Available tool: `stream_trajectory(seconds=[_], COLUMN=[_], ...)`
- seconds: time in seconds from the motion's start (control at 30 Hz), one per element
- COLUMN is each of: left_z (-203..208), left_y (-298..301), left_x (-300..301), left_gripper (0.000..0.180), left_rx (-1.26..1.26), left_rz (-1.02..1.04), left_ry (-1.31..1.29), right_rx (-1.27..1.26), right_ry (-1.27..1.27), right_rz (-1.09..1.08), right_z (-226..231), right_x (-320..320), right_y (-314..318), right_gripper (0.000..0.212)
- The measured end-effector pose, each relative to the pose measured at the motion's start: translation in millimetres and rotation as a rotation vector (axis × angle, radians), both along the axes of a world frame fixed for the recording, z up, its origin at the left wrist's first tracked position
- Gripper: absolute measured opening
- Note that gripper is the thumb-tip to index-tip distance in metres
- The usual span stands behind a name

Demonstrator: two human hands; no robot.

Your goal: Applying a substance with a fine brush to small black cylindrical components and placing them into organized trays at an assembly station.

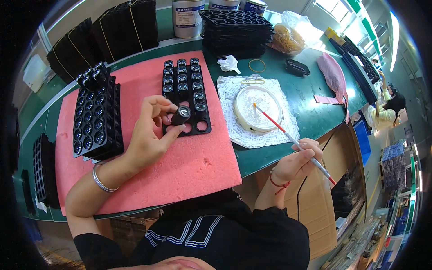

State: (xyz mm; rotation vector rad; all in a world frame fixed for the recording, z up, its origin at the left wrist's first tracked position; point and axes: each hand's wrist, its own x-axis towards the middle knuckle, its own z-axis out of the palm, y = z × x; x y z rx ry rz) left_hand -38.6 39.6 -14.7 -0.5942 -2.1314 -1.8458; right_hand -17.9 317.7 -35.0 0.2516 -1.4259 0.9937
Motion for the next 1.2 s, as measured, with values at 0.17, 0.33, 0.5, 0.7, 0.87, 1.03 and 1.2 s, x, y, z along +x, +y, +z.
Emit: stream_trajectory(seconds=[0.17,0.33,0.5,0.7,0.87,1.03,1.2], left_z=[0.0,3.1,7.7,1.8,-2.2,3.9,8.2], left_y=[-5.6,-6.2,-8.0,-7.3,-7.7,-8.8,-11.3], left_x=[-3.9,-4.4,-5.3,-6.7,-8.5,-6.5,-5.3], left_gripper=[0.032,0.036,0.036,0.036,0.035,0.034,0.034], left_rx=[-0.167,-0.094,0.070,0.072,0.066,0.122,0.140], left_rz=[-0.010,-0.021,-0.101,-0.108,-0.127,-0.178,-0.195], left_ry=[-0.099,-0.191,-0.297,-0.288,-0.249,-0.272,-0.277], right_rx=[-0.208,-0.516,-0.214,-0.290,-0.267,-0.249,-0.238], right_ry=[0.004,0.186,0.044,0.004,-0.030,-0.058,-0.064], right_rz=[0.134,0.523,0.825,0.624,0.636,0.616,0.598], right_z=[-1.6,-3.7,-2.8,-2.6,-2.4,-3.2,-3.9], right_x=[1.1,3.9,7.1,6.8,7.0,7.6,5.7], right_y=[2.7,-18.9,-36.5,-47.9,-48.8,-46.5,-44.7], right_gripper=[0.030,0.028,0.026,0.029,0.029,0.029,0.028])
